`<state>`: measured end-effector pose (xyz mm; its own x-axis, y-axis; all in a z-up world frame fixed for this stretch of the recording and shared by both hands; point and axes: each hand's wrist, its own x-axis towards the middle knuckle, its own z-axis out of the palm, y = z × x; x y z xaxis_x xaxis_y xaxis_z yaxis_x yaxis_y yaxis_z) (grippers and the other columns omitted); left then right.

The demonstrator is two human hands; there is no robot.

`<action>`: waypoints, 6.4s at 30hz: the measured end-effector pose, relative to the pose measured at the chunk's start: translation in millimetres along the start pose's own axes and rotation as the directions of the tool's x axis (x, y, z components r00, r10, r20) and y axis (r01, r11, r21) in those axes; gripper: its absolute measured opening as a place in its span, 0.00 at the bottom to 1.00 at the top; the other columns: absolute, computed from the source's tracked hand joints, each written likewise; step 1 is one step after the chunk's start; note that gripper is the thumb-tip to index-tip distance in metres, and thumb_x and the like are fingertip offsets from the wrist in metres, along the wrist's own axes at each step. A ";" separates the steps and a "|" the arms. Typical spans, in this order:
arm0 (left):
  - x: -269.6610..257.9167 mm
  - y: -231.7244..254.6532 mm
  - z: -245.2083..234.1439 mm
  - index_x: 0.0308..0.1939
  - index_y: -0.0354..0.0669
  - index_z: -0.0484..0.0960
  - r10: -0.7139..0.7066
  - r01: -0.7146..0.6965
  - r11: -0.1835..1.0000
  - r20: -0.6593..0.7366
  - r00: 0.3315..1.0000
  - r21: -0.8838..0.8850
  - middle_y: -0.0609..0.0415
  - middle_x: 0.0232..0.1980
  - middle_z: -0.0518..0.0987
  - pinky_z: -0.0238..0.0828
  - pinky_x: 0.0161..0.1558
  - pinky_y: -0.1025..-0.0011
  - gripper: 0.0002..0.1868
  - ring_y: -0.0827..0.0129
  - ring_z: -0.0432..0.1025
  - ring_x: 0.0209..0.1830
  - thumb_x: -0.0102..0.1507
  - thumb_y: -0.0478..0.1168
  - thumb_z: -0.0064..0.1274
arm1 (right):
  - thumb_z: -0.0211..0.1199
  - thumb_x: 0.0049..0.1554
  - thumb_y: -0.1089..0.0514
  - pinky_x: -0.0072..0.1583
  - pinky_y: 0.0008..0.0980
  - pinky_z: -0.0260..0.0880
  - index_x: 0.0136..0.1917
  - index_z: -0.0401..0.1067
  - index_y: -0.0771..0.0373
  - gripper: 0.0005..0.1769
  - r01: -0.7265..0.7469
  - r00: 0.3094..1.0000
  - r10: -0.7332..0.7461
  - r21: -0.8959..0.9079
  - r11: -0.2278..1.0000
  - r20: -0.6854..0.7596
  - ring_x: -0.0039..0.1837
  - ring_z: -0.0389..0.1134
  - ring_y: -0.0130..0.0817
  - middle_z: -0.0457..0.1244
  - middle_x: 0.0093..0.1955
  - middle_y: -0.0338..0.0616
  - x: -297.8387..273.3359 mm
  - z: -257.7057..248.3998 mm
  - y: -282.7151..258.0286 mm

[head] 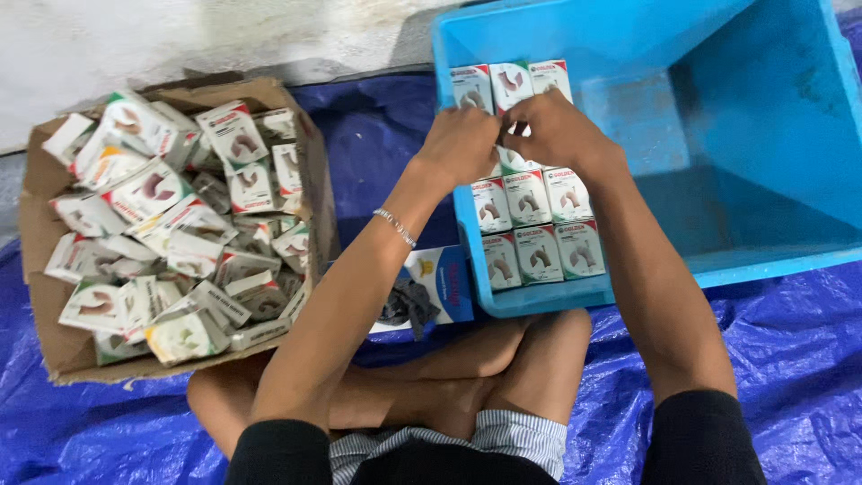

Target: The person sits on a blue tarp and wipes the surfaces of small white product boxes with a dark cloth. They pick up boxes from a cardboard carton, wipe them, and place them into a blue plastic crate. The person repeats this process for several boxes.

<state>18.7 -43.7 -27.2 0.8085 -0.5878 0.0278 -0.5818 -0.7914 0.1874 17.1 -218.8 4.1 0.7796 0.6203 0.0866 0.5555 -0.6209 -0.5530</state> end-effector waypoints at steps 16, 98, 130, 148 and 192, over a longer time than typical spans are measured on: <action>-211.8 -35.1 -78.4 0.37 0.38 0.82 -0.105 0.206 0.899 0.265 0.959 -0.387 0.39 0.38 0.83 0.73 0.44 0.44 0.14 0.38 0.76 0.45 0.59 0.46 0.54 | 0.65 0.52 0.47 0.53 0.48 0.70 0.41 0.81 0.52 0.10 -0.151 0.902 0.085 0.125 0.981 0.423 0.50 0.72 0.51 0.72 0.39 0.44 23.4 69.9 -168.7; -302.1 -44.2 -59.0 0.59 0.31 0.68 -0.117 0.089 0.988 0.230 0.966 0.129 0.37 0.78 0.54 0.28 0.75 0.47 0.54 0.49 0.37 0.80 0.44 0.69 0.63 | 0.56 0.62 0.51 0.64 0.60 0.57 0.67 0.67 0.65 0.24 -0.258 0.889 0.071 0.366 0.894 0.452 0.65 0.59 0.67 0.60 0.61 0.69 1.2 138.7 -179.8; -290.7 -38.8 28.0 0.61 0.44 0.77 -0.142 0.098 0.970 0.186 0.972 0.224 0.41 0.77 0.56 0.32 0.69 0.29 0.54 0.44 0.37 0.80 0.39 0.74 0.63 | 0.67 0.48 0.59 0.53 0.49 0.71 0.60 0.72 0.68 0.26 0.024 0.992 -0.037 -0.107 0.994 -0.123 0.57 0.63 0.57 0.53 0.60 0.54 -66.3 219.0 -186.5; -291.0 -40.9 31.2 0.59 0.49 0.79 -0.110 0.073 0.969 0.147 0.983 0.237 0.47 0.76 0.59 0.42 0.65 0.38 0.52 0.48 0.41 0.78 0.39 0.75 0.62 | 0.69 0.52 0.50 0.46 0.38 0.72 0.50 0.80 0.53 0.13 -0.020 0.937 -0.008 -0.078 0.997 -0.349 0.50 0.64 0.43 0.67 0.53 0.37 -70.7 248.8 -165.4; -293.6 -33.6 29.3 0.59 0.49 0.79 -0.103 0.085 0.978 0.090 0.991 0.189 0.47 0.76 0.61 0.45 0.63 0.39 0.52 0.48 0.41 0.79 0.37 0.74 0.63 | 0.75 0.46 0.57 0.47 0.48 0.72 0.45 0.80 0.57 0.11 -0.100 0.949 0.120 0.082 0.992 -0.293 0.50 0.66 0.54 0.69 0.48 0.44 -87.7 222.2 -189.9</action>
<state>-201.7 150.5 -70.4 0.8532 -0.5155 -0.0800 -0.5171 -0.8559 0.0004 -221.0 -48.8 -82.6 0.8910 0.3734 0.2584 0.4489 -0.6388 -0.6249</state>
